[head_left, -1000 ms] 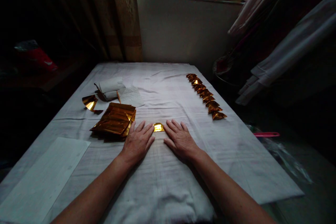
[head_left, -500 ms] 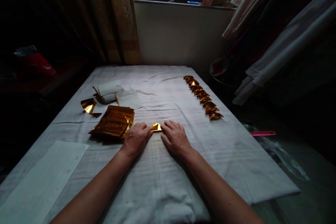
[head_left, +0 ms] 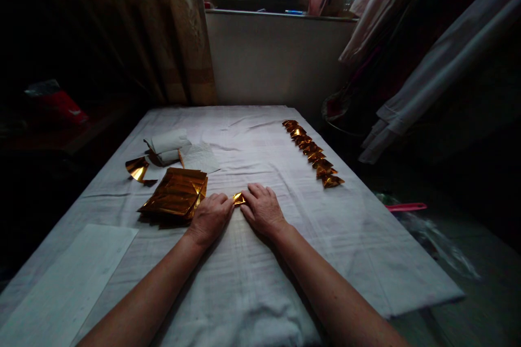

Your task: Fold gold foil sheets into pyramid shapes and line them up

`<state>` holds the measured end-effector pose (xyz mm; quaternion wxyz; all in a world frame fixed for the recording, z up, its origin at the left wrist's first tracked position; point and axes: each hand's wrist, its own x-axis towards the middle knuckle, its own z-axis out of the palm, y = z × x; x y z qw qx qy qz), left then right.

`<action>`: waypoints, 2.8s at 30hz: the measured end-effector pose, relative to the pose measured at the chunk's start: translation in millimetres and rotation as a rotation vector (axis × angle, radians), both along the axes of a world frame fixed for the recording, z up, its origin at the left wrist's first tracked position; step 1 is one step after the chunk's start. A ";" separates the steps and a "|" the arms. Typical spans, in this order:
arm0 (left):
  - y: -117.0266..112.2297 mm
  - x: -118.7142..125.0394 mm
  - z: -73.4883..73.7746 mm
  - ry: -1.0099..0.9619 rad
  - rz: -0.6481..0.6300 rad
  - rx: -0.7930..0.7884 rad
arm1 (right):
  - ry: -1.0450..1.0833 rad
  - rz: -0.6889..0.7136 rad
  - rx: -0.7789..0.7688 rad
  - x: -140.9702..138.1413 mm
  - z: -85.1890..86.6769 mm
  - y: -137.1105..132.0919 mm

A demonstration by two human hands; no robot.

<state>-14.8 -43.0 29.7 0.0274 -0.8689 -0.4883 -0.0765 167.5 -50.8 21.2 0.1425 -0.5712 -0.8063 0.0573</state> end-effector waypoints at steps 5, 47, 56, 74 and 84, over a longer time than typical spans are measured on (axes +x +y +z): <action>-1.2 3.0 5.0 0.023 0.044 -0.022 | 0.023 -0.014 0.031 0.5 -4.1 1.3; 49.0 23.3 -9.0 -0.354 0.415 -0.032 | 0.208 -0.253 0.029 15.3 -2.7 50.4; 44.7 28.8 -2.8 -0.253 0.400 -0.105 | 0.234 -0.270 0.015 15.2 -4.8 50.6; 46.7 29.4 -5.1 -0.276 0.374 -0.121 | 0.317 -0.222 0.046 15.3 -8.2 48.5; 44.5 29.1 -1.6 -0.306 0.338 -0.158 | 0.352 -0.206 0.042 15.4 -9.9 47.5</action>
